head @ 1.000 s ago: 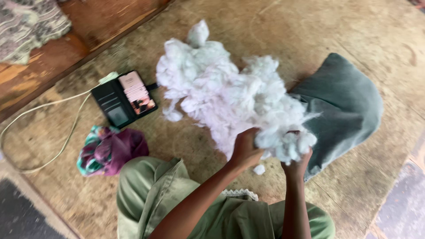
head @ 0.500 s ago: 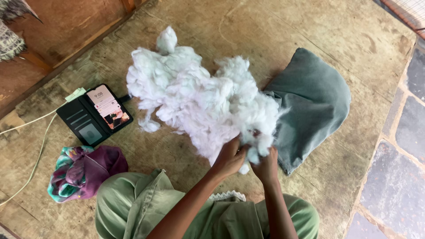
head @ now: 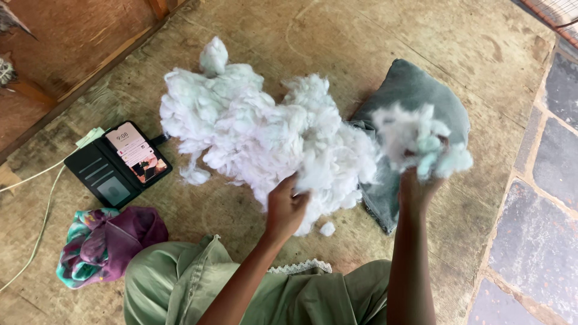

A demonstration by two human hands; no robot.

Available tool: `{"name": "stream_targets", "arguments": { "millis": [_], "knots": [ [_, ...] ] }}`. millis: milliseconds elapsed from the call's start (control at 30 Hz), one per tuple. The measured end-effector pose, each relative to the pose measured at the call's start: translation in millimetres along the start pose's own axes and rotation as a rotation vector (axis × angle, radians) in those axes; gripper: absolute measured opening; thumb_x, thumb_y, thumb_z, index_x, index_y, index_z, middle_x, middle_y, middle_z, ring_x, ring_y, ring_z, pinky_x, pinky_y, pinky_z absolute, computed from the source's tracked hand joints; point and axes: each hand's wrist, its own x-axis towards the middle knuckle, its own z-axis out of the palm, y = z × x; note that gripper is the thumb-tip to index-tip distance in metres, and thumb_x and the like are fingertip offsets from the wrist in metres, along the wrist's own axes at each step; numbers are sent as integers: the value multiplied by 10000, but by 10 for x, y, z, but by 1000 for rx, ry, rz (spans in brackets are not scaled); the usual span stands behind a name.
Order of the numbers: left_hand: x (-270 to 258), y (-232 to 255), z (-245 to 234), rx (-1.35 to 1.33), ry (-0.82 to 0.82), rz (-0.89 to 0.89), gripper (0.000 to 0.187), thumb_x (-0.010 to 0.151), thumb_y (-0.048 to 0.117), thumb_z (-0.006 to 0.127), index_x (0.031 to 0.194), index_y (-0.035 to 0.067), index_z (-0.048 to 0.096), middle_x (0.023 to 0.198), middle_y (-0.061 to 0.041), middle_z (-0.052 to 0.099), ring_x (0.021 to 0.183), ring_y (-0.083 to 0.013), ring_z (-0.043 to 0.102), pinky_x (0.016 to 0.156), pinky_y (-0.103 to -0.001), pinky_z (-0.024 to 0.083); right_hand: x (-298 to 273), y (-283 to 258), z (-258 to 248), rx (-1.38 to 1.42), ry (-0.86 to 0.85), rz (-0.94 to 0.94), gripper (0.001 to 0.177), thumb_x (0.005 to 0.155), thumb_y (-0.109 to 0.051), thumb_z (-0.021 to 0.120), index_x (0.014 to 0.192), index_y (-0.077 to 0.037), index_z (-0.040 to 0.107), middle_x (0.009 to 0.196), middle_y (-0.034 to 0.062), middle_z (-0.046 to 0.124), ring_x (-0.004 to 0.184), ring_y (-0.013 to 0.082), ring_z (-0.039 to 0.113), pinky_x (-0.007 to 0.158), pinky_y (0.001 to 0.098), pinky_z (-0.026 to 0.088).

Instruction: The person sits on the floor and repeatedly pulls apart and fluffs a large pile of white cotton fibers by hand. The hands continuously separate clumps and aerate the material without using any tools.

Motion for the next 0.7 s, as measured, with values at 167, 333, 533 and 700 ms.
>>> {"name": "stream_targets", "arguments": {
  "millis": [167, 333, 533, 700],
  "knots": [
    [279, 210, 228, 144, -333, 230, 911, 845, 115, 841, 1563, -26, 299, 1596, -298, 94, 1076, -335, 608, 732, -347, 605, 152, 259, 95, -668, -291, -192, 516, 924, -195, 644, 1405, -62, 514, 1311, 131, 619, 1153, 207, 647, 913, 343, 636],
    [697, 294, 154, 588, -1, 298, 376, 877, 41, 643, 1251, 82, 646, 1405, -110, 569, 953, -296, 723, 722, -414, 607, 9, 591, -43, -1821, -938, -115, 857, 734, -327, 898, 1433, -207, 417, 1573, 159, 344, 1487, 425, 214, 1159, 612, 114],
    [1733, 262, 335, 893, 114, 629, 440, 793, 182, 722, 1216, 73, 671, 1198, -130, 669, 1122, -370, 648, 1028, -526, 419, -98, 701, -397, -1468, -967, -221, 1112, 630, -317, 843, 1537, -83, 242, 1474, 196, 450, 1502, 436, 252, 1212, 622, -28],
    [2105, 278, 530, 1491, -265, 299, 146, 978, 164, 660, 1010, 183, 801, 1047, -72, 770, 1238, -281, 623, 1247, -726, 60, -230, 755, -536, -1129, -811, -149, 1167, 588, -212, 681, 1589, -3, 119, 1432, 167, 524, 1462, 365, 408, 1293, 614, -86]
  ]
}}
